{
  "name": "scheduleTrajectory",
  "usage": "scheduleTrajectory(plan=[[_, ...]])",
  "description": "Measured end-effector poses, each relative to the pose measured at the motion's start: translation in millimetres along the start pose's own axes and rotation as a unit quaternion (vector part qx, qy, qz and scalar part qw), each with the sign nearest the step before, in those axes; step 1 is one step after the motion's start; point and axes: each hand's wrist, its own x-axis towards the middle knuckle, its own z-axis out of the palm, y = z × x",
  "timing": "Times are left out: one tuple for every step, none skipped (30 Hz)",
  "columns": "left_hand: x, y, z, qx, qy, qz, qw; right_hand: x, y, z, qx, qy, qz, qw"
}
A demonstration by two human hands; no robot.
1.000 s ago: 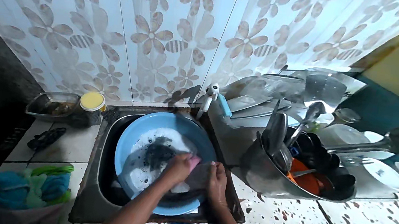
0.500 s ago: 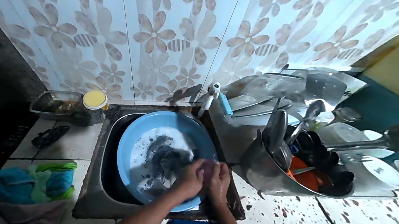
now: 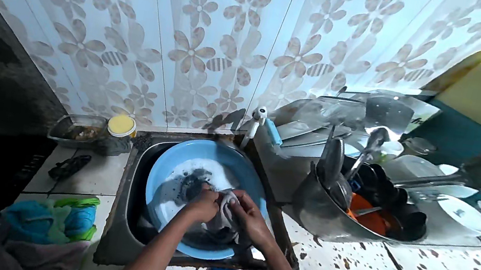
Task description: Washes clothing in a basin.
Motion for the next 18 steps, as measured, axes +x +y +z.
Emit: scheduleTrajectory(plan=[[-10.1, 4.2, -10.0, -0.022, 0.021, 0.008, 1.0, 1.4, -0.7, -2.0, -0.013, -0.003, 0.012, 1.0], [-22.7, 9.2, -21.4, -0.047, 0.045, 0.014, 0.998, 2.9, 0.8, -6.0, -0.033, 0.002, 0.034, 0.999], [-35.7, 12.9, -32.2, -0.077, 0.07, 0.022, 0.994, 4.4, 4.1, -10.5, -0.055, 0.005, 0.055, 0.997], [-48.2, 16.1, -43.7, -0.111, 0.09, 0.029, 0.989, 5.9, 8.4, -14.8, -0.078, 0.0, 0.069, 0.995], [-59.0, 17.5, -54.5, -0.138, 0.107, 0.035, 0.984, 7.2, 13.1, -19.2, -0.092, -0.011, 0.075, 0.993], [-66.7, 15.3, -61.7, -0.155, 0.129, 0.042, 0.979, 7.6, 17.2, -21.9, -0.095, -0.018, 0.074, 0.993], [-70.9, 10.6, -67.8, -0.164, 0.147, 0.043, 0.974, 6.8, 20.7, -23.2, -0.071, -0.016, 0.071, 0.995], [-70.3, 3.1, -72.2, -0.155, 0.167, 0.037, 0.973, 5.6, 22.7, -22.7, -0.019, -0.001, 0.071, 0.997], [-65.5, -5.1, -74.1, -0.114, 0.189, 0.013, 0.975, 4.5, 22.4, -21.0, 0.05, 0.02, 0.081, 0.995], [-58.3, -11.8, -73.8, -0.056, 0.199, -0.031, 0.978, 3.3, 21.1, -17.7, 0.105, 0.043, 0.102, 0.988], [-49.0, -15.4, -68.3, 0.001, 0.197, -0.083, 0.977, 3.0, 21.7, -14.3, 0.132, 0.066, 0.127, 0.981], [-39.4, -14.4, -55.8, 0.032, 0.194, -0.12, 0.973, 3.6, 24.0, -10.6, 0.122, 0.084, 0.143, 0.979], [-30.1, -9.3, -36.9, 0.023, 0.198, -0.115, 0.973, 3.8, 27.2, -7.5, 0.083, 0.095, 0.146, 0.981], [-19.4, -3.5, -12.7, -0.013, 0.202, -0.068, 0.977, 4.4, 30.4, -3.8, 0.035, 0.104, 0.14, 0.984], [-8.5, 1.3, 13.7, -0.062, 0.189, -0.002, 0.98, 5.3, 32.3, 1.1, -0.006, 0.128, 0.124, 0.984], [-1.6, 2.6, 37.3, -0.077, 0.146, 0.044, 0.985, 5.9, 32.2, 4.9, -0.034, 0.169, 0.11, 0.979], [-0.4, -1.2, 53.3, -0.034, 0.088, 0.049, 0.994, 5.4, 30.3, 6.1, -0.047, 0.222, 0.107, 0.968], [-1.1, -13.4, 61.7, 0.047, 0.054, 0.03, 0.997, 3.9, 25.8, 3.3, -0.048, 0.265, 0.115, 0.956]])
